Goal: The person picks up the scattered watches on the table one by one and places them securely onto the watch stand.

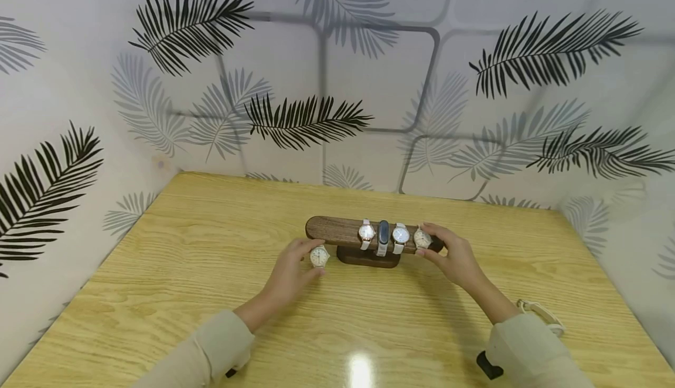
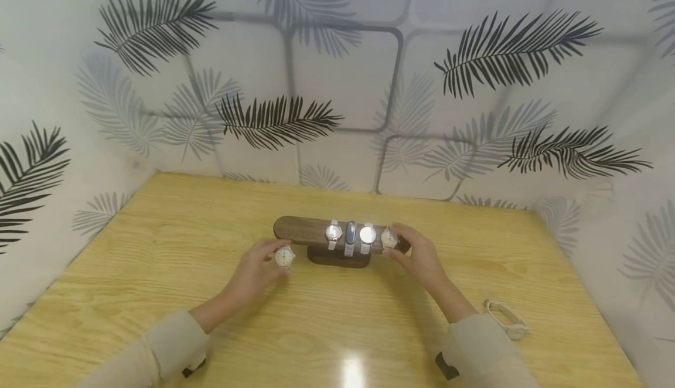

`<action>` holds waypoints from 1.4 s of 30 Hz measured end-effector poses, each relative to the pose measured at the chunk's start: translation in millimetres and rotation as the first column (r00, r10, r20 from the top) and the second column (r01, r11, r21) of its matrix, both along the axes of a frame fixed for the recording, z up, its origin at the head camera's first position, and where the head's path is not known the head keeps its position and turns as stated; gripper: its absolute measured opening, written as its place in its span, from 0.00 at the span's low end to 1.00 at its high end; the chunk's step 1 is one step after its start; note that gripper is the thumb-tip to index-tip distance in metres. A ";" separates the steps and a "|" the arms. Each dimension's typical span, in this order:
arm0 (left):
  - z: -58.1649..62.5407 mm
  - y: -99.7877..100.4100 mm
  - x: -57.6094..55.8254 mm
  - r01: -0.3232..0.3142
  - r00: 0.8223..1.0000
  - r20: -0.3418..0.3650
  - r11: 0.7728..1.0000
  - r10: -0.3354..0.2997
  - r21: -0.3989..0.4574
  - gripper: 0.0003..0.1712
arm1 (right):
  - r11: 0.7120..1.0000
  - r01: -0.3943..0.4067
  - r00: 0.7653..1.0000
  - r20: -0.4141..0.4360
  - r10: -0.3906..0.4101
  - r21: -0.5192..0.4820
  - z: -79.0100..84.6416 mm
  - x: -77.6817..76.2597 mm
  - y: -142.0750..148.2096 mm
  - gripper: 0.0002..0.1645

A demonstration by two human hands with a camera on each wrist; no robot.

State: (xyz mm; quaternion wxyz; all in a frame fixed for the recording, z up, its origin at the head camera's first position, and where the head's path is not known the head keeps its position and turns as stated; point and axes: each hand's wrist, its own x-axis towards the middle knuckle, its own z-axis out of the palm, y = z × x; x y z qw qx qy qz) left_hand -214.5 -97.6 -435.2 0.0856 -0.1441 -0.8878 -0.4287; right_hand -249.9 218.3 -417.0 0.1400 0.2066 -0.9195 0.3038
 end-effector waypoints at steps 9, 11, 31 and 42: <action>-1.5 -19.0 -9.4 -0.042 0.998 -0.054 0.999 0.042 -0.007 0.32 | 1.000 -0.001 1.000 -0.008 0.001 -0.003 0.1 0.6 0.0 0.30; -1.4 -23.4 -11.9 -0.051 0.997 -0.056 0.999 0.051 0.003 0.32 | 1.000 -0.001 1.000 -0.009 0.001 -0.002 0.3 0.7 -0.3 0.30; 15.0 -40.0 -44.7 -0.042 0.998 -0.042 0.999 0.040 -0.034 0.33 | 1.000 0.000 1.000 -0.017 0.000 0.003 -1.4 -0.9 0.6 0.31; 24.4 -36.8 -51.0 0.060 0.998 -0.005 0.996 -0.060 -0.070 0.33 | 1.000 0.001 1.000 -0.023 0.000 0.012 -1.5 -1.0 0.8 0.31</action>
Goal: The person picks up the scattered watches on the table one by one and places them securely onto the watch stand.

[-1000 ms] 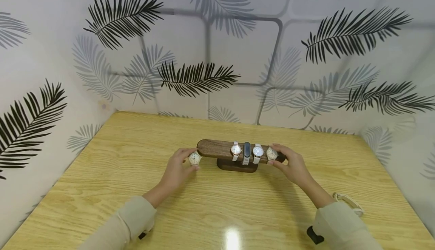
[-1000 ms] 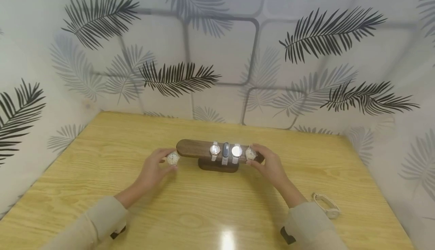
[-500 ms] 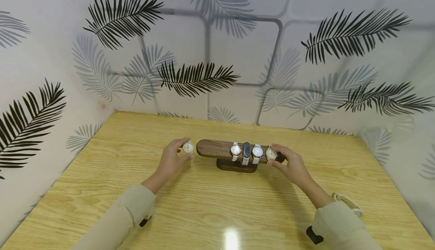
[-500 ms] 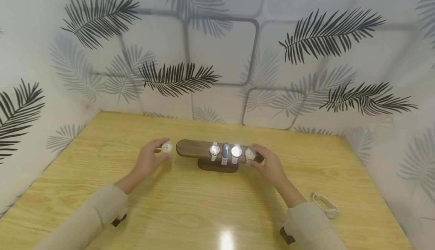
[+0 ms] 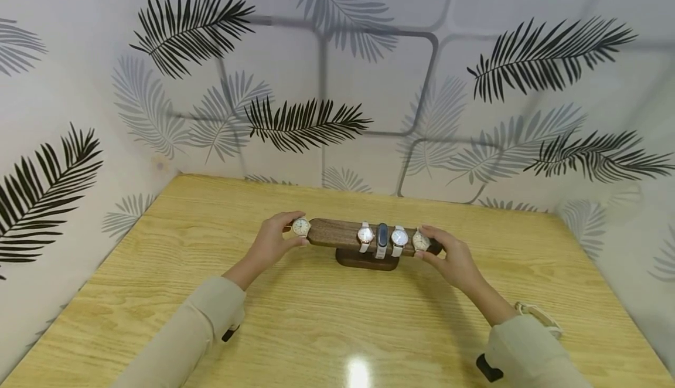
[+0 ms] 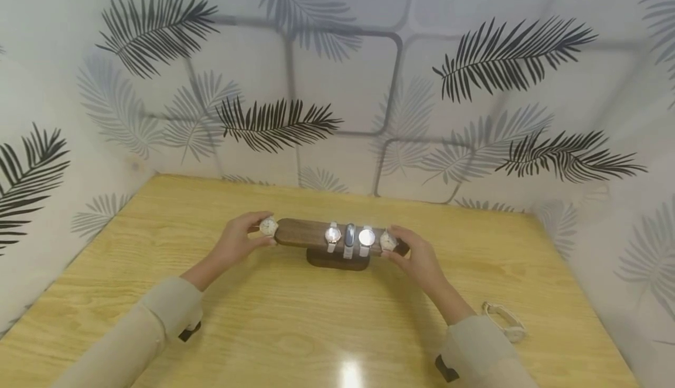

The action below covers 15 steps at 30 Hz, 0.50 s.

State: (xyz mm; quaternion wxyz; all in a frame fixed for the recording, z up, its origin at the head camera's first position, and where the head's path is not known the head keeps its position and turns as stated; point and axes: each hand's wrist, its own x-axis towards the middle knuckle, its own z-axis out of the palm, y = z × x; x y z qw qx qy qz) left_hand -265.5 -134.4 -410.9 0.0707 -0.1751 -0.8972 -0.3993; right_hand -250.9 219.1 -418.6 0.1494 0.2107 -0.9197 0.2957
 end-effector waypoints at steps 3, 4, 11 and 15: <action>0.9 1.2 -0.3 0.010 1.000 0.014 1.000 -0.010 -0.016 0.33 | 1.000 -0.001 1.000 -0.001 0.001 0.009 -0.5 0.1 0.2 0.30; 1.0 1.7 -0.3 0.013 1.000 0.014 1.000 -0.013 -0.024 0.33 | 1.000 -0.001 1.000 0.000 0.001 0.011 -0.7 0.1 0.2 0.30; 0.9 5.7 -1.0 0.028 1.000 0.015 0.998 -0.028 -0.048 0.33 | 1.000 -0.006 1.000 -0.005 0.006 0.012 -1.0 0.0 0.5 0.30; 0.3 7.1 -2.4 0.029 0.999 0.015 0.999 -0.029 -0.042 0.33 | 1.000 -0.001 1.000 -0.008 0.002 0.016 -1.9 -1.1 1.2 0.30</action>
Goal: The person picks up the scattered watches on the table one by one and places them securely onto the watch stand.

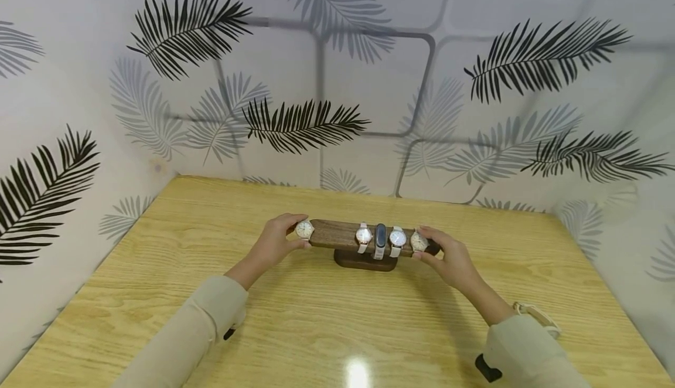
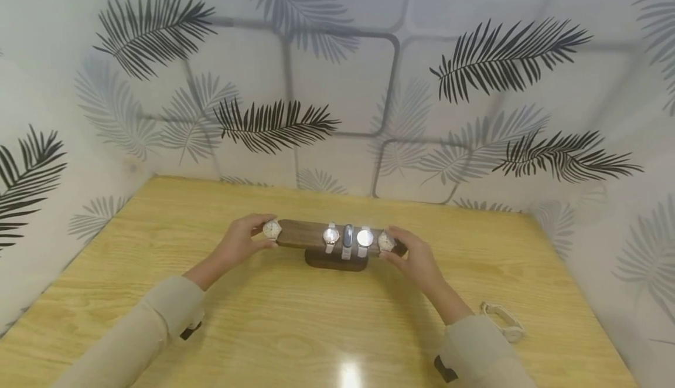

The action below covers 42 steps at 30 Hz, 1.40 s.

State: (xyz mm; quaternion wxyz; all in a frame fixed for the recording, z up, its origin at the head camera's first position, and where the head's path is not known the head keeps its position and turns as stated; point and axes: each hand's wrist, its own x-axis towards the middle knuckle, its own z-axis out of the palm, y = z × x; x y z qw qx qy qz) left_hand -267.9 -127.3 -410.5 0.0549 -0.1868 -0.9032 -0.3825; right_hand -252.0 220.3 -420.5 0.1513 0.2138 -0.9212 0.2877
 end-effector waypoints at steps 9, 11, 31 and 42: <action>-2.7 -2.1 -5.3 0.035 0.999 -0.008 0.999 -0.035 0.021 0.33 | 1.000 -0.006 1.000 -0.021 0.006 0.012 1.8 -0.3 -0.6 0.30; -2.7 -3.1 -6.4 0.045 0.999 -0.018 0.999 -0.045 0.013 0.33 | 1.000 -0.004 1.000 -0.017 0.005 0.013 2.7 0.0 -1.3 0.30; 6.6 -9.6 -9.5 0.080 0.997 -0.014 0.996 -0.080 0.031 0.33 | 1.000 -0.024 0.999 -0.036 0.024 -0.001 5.1 2.0 -2.9 0.29; 3.6 -2.6 -10.8 0.118 0.993 -0.002 0.993 -0.118 -0.018 0.32 | 1.000 -0.007 0.999 -0.034 0.007 -0.003 1.8 2.2 -2.0 0.30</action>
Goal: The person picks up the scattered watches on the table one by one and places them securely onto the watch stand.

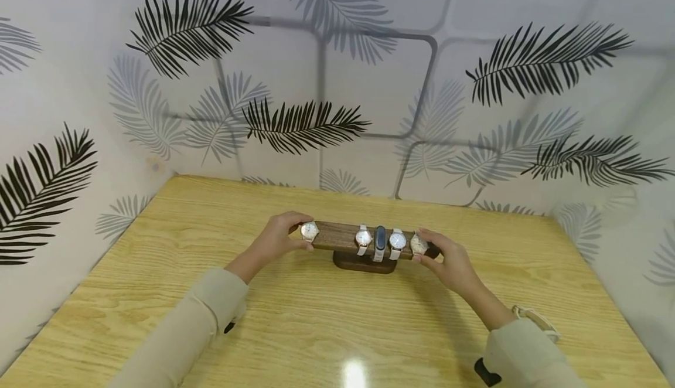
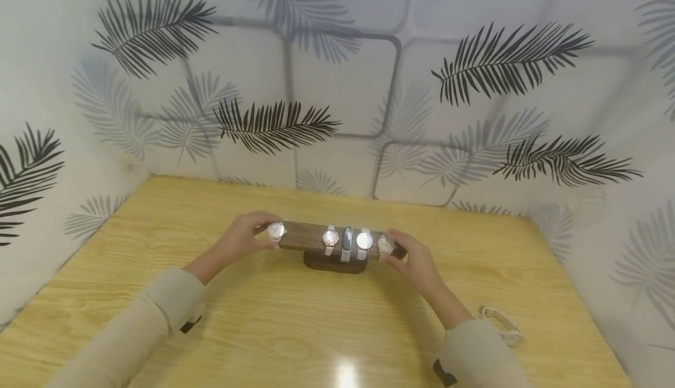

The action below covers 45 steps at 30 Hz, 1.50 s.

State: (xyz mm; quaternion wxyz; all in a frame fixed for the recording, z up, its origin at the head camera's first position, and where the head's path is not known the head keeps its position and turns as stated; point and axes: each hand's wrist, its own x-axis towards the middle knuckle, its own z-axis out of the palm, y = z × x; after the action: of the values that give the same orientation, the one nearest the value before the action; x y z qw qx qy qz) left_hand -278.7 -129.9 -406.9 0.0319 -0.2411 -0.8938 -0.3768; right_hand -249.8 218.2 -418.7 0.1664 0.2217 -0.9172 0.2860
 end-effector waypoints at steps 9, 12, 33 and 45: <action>-4.7 4.7 0.3 -0.003 1.000 -0.028 1.000 0.004 0.017 0.32 | 1.000 0.005 1.000 0.018 -0.005 0.007 -1.2 2.0 -0.2 0.30; -3.3 6.8 -0.1 -0.001 0.999 -0.033 1.000 0.001 0.007 0.32 | 1.000 0.002 1.000 0.017 -0.003 0.008 -0.5 2.3 -0.2 0.30; -6.0 9.0 -0.3 -0.053 0.999 -0.004 0.996 0.053 -0.071 0.44 | 1.000 0.009 1.000 0.024 -0.009 -0.011 1.5 2.9 0.2 0.30; -7.2 9.0 1.3 -0.072 0.997 -0.038 0.991 0.068 -0.117 0.40 | 1.000 0.010 1.000 0.027 -0.009 -0.005 4.1 3.8 -1.9 0.30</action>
State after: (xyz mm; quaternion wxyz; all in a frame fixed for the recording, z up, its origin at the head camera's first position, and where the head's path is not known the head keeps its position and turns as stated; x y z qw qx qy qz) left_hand -277.4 -120.8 -414.1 0.0457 -0.2174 -0.9217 -0.3179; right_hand -246.0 216.4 -414.6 0.1557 0.2130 -0.9197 0.2907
